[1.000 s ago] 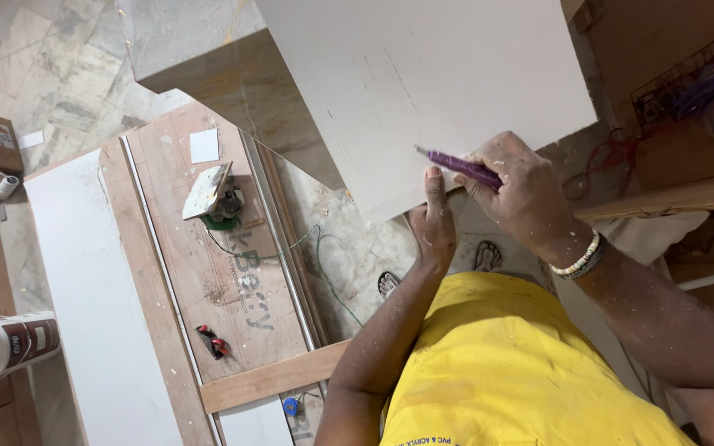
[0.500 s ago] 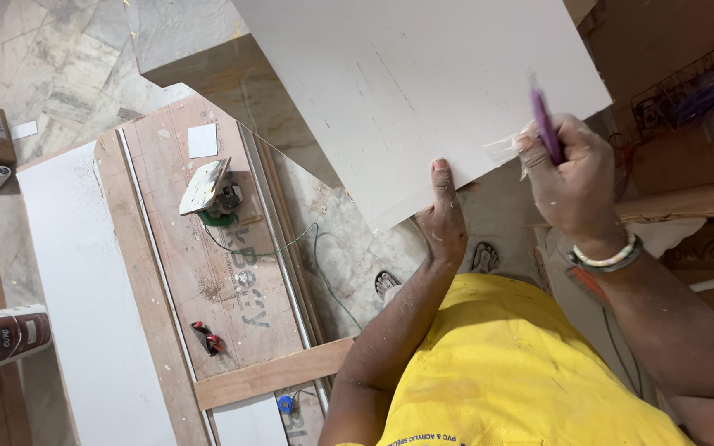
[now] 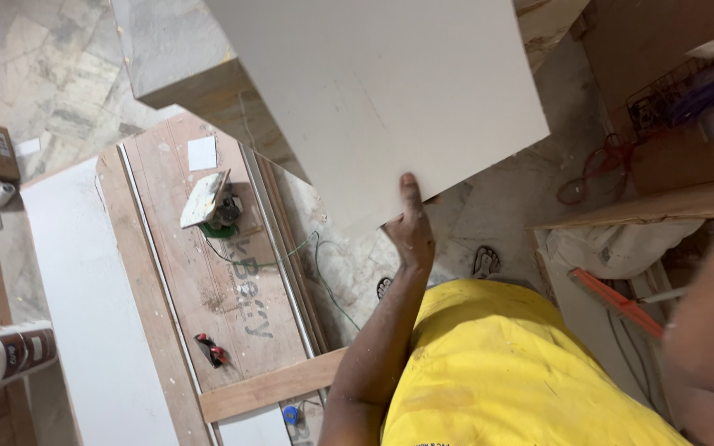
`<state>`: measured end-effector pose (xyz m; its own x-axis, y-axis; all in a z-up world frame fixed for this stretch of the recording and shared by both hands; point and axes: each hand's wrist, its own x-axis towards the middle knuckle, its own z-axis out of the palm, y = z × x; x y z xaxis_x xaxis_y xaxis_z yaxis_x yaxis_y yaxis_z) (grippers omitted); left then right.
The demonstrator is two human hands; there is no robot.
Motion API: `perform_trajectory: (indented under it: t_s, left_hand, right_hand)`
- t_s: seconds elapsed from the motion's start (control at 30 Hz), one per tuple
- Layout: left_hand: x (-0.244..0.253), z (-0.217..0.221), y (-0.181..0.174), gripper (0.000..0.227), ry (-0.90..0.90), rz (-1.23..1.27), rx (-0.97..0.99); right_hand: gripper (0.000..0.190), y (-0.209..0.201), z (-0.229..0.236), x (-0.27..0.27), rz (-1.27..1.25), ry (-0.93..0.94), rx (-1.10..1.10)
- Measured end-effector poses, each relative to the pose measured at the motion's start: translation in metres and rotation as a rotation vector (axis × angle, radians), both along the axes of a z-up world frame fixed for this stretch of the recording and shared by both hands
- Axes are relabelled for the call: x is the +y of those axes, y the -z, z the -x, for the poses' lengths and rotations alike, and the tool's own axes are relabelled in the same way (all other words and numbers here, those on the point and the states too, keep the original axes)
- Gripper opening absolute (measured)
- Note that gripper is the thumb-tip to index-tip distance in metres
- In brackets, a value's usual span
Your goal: The person applies a white laminate sheet to a wooden panel, trims the edges with a utility knife, and prepares further pieces for the furniture assembly.
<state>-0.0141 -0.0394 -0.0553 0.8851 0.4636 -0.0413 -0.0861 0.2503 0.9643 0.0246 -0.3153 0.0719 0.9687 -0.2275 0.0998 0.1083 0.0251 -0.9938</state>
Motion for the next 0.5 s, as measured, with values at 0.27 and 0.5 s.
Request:
perform_trajectory:
  t_s: [0.27,0.5]
  left_hand:
    - [0.002,0.01,0.006,0.038,-0.016,0.06,-0.006]
    - [0.013,0.008,0.013,0.034,-0.014,0.321,-0.073]
  right_hand:
    - [0.024,0.023,0.024,0.007,0.358,-0.193,-0.016]
    - [0.02,0.02,0.053,0.041,0.606,-0.329,-0.012]
